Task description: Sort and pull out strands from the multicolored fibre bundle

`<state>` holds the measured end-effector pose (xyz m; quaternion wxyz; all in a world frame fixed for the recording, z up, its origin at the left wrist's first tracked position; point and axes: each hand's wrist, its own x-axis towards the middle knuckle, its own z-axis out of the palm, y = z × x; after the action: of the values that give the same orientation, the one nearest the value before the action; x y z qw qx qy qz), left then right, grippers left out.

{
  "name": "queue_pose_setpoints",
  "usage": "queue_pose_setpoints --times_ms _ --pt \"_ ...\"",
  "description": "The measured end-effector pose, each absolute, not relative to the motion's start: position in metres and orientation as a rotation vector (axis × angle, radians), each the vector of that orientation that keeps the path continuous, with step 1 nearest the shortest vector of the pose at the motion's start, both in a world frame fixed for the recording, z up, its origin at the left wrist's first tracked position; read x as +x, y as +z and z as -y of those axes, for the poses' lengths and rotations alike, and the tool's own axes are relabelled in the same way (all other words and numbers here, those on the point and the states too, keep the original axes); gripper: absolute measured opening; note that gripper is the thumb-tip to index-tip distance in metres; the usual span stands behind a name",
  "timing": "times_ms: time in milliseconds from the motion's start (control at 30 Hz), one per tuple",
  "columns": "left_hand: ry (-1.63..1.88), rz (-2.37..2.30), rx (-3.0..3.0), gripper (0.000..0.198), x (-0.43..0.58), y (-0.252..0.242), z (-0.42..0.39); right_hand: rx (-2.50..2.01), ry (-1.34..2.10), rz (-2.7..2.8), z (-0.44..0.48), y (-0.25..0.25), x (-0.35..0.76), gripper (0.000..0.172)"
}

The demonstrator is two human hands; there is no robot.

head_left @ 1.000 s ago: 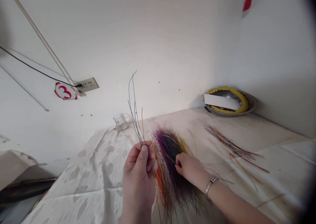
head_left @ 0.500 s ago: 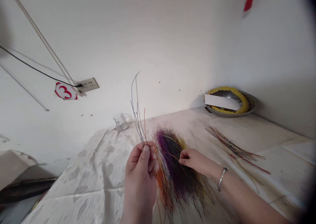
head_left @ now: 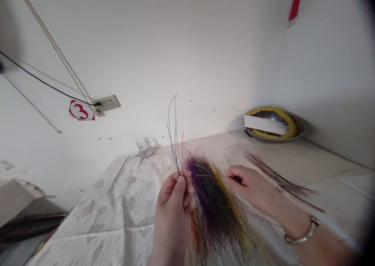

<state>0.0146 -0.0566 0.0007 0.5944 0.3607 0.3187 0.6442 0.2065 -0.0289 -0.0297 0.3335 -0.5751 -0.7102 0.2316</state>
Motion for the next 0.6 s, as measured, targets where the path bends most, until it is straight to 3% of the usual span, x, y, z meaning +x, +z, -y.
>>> queue_pose_setpoints --times_ms 300,600 --pt "1.364 -0.702 0.784 0.017 0.027 -0.002 0.061 -1.295 0.581 1.32 0.056 -0.013 0.199 0.023" --pt "1.352 -0.732 0.763 0.027 0.032 -0.007 0.064 -1.157 0.739 1.698 0.071 -0.018 0.155 0.016"
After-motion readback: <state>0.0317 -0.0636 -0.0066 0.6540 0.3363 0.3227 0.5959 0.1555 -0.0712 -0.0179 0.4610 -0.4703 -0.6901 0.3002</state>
